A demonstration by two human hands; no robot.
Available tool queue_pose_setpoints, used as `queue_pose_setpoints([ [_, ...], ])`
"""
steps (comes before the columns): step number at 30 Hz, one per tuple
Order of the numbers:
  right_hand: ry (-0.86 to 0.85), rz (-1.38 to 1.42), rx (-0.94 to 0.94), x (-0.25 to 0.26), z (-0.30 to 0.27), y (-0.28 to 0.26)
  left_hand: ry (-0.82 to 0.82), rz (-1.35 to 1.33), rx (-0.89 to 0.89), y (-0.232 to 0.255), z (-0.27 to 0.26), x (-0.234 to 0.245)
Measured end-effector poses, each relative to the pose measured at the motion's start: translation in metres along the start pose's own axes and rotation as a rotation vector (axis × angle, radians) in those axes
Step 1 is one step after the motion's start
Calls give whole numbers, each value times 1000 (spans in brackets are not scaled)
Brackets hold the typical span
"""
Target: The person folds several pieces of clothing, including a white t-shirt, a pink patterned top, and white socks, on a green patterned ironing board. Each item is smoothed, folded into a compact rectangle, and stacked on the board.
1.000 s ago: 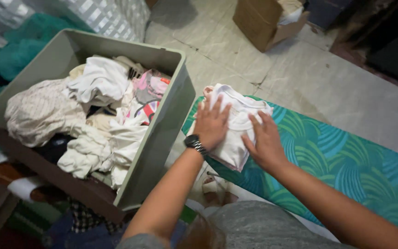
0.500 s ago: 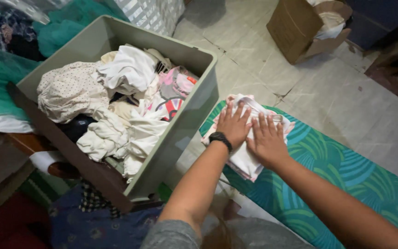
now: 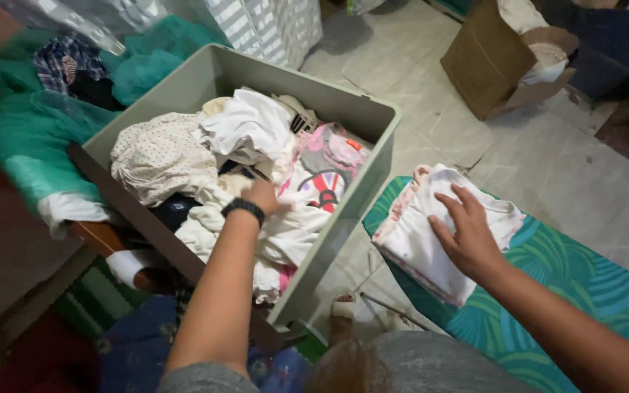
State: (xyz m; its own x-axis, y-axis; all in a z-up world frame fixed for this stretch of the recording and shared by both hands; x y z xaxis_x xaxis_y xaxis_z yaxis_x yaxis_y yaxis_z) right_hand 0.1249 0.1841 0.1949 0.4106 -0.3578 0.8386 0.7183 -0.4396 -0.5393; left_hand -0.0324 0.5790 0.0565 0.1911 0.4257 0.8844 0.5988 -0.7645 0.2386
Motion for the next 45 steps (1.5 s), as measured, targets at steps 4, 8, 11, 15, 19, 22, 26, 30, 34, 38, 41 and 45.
queue_pose_setpoints([
  [4, 4, 40, 63, -17, 16, -39, -269, 45, -1, 4, -33, -18],
  [8, -19, 52, 125, -21, 33, -80, -16, -345, -290, 23, -34, 42],
  [11, -144, 236, 173, -25, 55, -117, -78, -609, -465, 89, -92, 137],
  [15, -299, 763, 167, -35, 87, -141, -177, -938, -844, 161, -129, 202],
  [19, -343, 1253, 100, -67, 95, -80, -253, -1112, -1039, 213, -157, 245],
  [22, -183, 1540, 46, 19, 76, -115, -203, -1179, -1105, 244, -161, 258],
  [26, -20, 1572, 78, 118, 27, -119, -195, -1205, -1155, 304, -154, 237],
  [30, 197, 1591, -58, 167, -37, -52, -375, -1227, -1050, 400, -141, 161],
  [34, 464, 1560, -155, 211, -119, 25, -641, -1343, -1039, 514, -166, 87],
  [38, 541, 1506, -296, 228, -205, 97, -531, -1120, -1118, 613, -204, 44],
  [41, 591, 1449, -421, 227, -264, 161, -470, -930, -1027, 673, -210, -15],
  [45, 632, 1377, -603, 195, -345, 254, -464, -758, -965, 714, -198, -124],
])
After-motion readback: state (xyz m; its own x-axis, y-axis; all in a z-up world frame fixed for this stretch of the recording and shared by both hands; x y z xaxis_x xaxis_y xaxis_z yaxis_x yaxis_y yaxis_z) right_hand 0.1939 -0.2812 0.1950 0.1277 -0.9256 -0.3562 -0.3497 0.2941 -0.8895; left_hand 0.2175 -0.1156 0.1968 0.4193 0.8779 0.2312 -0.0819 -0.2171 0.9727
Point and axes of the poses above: each hand's wrist, its own z-axis towards the middle knuckle, its own x-axis out of the back of the hand, y = z × x, the point moved 10 cm from there along z, towards the middle knuckle, and after that the axes turned 10 degrees about -y, right-handed, at the moved point
